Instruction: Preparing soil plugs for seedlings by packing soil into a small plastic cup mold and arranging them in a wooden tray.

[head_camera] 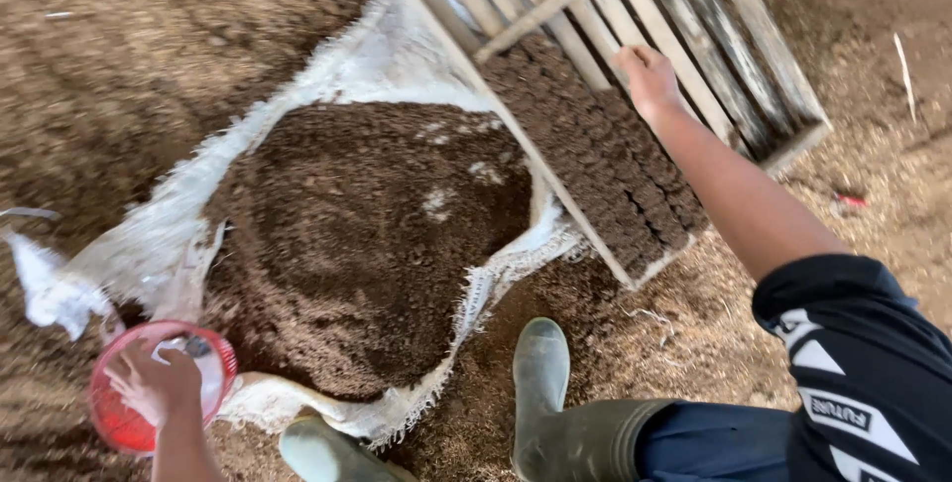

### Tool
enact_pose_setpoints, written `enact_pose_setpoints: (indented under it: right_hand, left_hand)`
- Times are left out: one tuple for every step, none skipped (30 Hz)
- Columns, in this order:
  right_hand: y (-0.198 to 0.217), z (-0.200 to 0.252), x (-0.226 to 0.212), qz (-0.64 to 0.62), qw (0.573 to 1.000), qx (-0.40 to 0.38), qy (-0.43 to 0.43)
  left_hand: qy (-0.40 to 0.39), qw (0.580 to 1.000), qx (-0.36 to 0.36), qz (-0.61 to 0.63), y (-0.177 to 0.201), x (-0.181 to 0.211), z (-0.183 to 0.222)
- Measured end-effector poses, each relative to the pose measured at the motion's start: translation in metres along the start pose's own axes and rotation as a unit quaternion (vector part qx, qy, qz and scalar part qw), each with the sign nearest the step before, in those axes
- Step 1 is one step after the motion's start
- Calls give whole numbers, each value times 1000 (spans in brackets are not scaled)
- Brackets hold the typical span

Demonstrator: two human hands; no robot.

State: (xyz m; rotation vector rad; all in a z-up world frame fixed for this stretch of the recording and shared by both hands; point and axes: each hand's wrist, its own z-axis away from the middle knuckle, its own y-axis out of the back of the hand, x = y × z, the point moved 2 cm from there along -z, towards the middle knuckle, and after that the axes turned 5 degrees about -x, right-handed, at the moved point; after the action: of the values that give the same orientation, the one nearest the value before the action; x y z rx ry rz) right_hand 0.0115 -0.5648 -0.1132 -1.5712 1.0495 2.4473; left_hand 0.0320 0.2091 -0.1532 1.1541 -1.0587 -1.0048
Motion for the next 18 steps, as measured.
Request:
enact_pose_setpoints:
  right_hand:
    - [-14,12,-29,1,1000,-9,13]
    - [-27,25,-56,29,999,-41,20]
    - [-40,39,-82,57,995,-72,26]
    - [-58,49,-112,62,994,-79,38]
    - [-79,60,-140,152,977,-147,40]
    - [-101,72,-167,242,945,-214,44]
    - [-120,83,-190,249,941,-221,57]
    - [-141,101,-207,272,924,-263,52]
    - [-161,119,-224,295,905,-304,47]
    - [-184,144,-245,298,903,-303,55]
    - [-209,171,-263,325,870,-366,57]
    - [-228,199,-277,353,832,-423,55]
    - [-248,209,-279,359,832,-419,60]
    - [-273,225,-278,323,817,-473,69]
    - [-297,241,-277,285,798,-525,76]
    - [-310,258,-280,285,795,-530,80]
    - [-322,275,-284,261,789,-549,89]
    - [-330,291,-286,236,785,-565,93]
  left_hand:
    - [13,1000,8,4,12,1,2]
    - [97,992,-70,47,19,0,4]
    - [177,969,-147,92,25,0,7]
    - [188,967,-142,101,4,-24,2]
    - [181,966,-158,94,-18,-46,-2]
    - [176,965,-175,87,-39,-69,-3]
    - [190,962,-170,96,-79,-94,-12]
    - [168,967,-185,52,-115,-122,-21]
    - [146,969,-199,9,-152,-149,-30]
    - [151,969,-195,15,-151,-149,-27]
    - [135,962,-237,4,-151,-147,-22]
    - [116,953,-281,-4,-157,-139,-16]
    - [116,953,-278,4,-168,-137,-27]
    - [119,959,-256,-11,-176,-145,-26]
    - [122,964,-235,-27,-185,-152,-26]
    - [129,963,-233,-28,-171,-145,-21]
    - [152,967,-204,-20,-156,-138,-17]
    - [167,970,-177,-13,-143,-125,-14]
